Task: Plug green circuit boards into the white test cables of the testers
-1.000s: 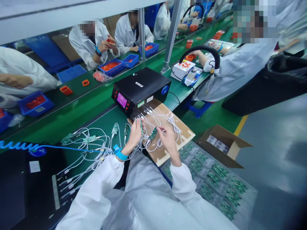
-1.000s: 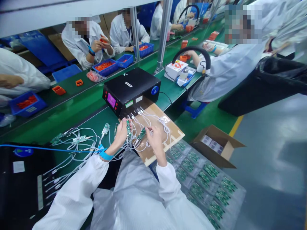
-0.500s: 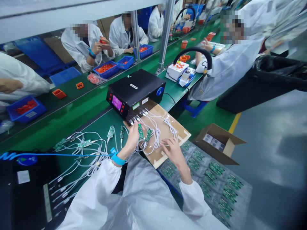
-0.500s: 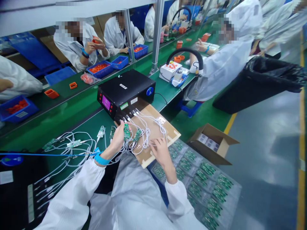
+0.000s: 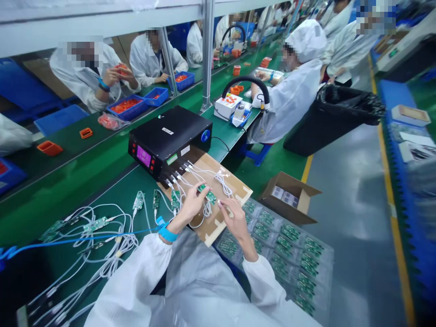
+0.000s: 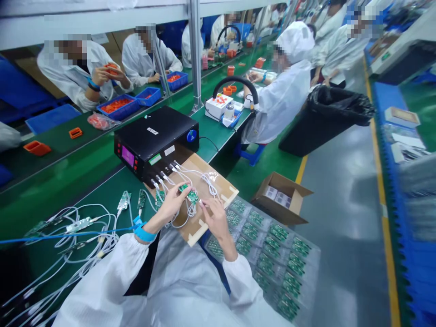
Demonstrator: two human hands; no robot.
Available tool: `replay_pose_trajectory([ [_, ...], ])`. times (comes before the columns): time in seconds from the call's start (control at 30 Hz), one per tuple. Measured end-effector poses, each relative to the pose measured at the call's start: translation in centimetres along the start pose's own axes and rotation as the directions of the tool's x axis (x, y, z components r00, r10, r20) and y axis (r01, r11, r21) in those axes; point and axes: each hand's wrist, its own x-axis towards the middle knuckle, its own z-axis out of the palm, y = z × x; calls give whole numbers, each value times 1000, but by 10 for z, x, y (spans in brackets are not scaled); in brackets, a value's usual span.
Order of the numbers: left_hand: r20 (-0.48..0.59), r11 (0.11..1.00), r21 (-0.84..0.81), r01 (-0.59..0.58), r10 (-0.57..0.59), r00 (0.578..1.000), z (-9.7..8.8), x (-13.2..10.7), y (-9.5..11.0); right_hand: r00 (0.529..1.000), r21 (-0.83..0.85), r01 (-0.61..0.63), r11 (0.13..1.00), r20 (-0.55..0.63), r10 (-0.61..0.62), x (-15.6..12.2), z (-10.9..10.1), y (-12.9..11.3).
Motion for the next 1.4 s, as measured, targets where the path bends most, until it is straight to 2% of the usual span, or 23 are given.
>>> replay_pose_trajectory([
  [0.17, -6, 999, -40, -8, 8, 1000, 3, 5, -4, 1000, 5, 17, 1000, -10, -17, 0, 0, -1],
  [0.3, -28, 999, 6, -47, 47, 998, 5, 6, -3, 1000, 18, 0, 1000, -25, 0, 0, 0, -1],
  [0.4, -49, 997, 51, -61, 63, 997, 8, 5, 1, 999, 21, -20, 1000, -26, 20, 0, -1, 0],
  [0.67, -86, 999, 34, -31, 33, 996, 18, -3, 8, 993, -5, -117, 993, 13, 117, 4, -1, -1],
  [0.97, -62, 998, 9, -66, 67, 996, 24, -5, 7, 994, 36, -93, 995, -58, 95, 3, 1, -5],
  [1.17, -46, 999, 7, -53, 54, 998, 26, -3, 10, 991, 61, -132, 989, -20, 133, 3, 4, -1],
  [1.3, 2, 1000, 26, -15, 15, 1000, 25, -1, 12, 990, -4, -138, 990, 17, 138, -7, -6, 15],
  [1.4, 9, 1000, 19, -7, 7, 1000, 25, 0, 10, 966, -180, -245, 953, -127, 225, -28, -22, 42],
])
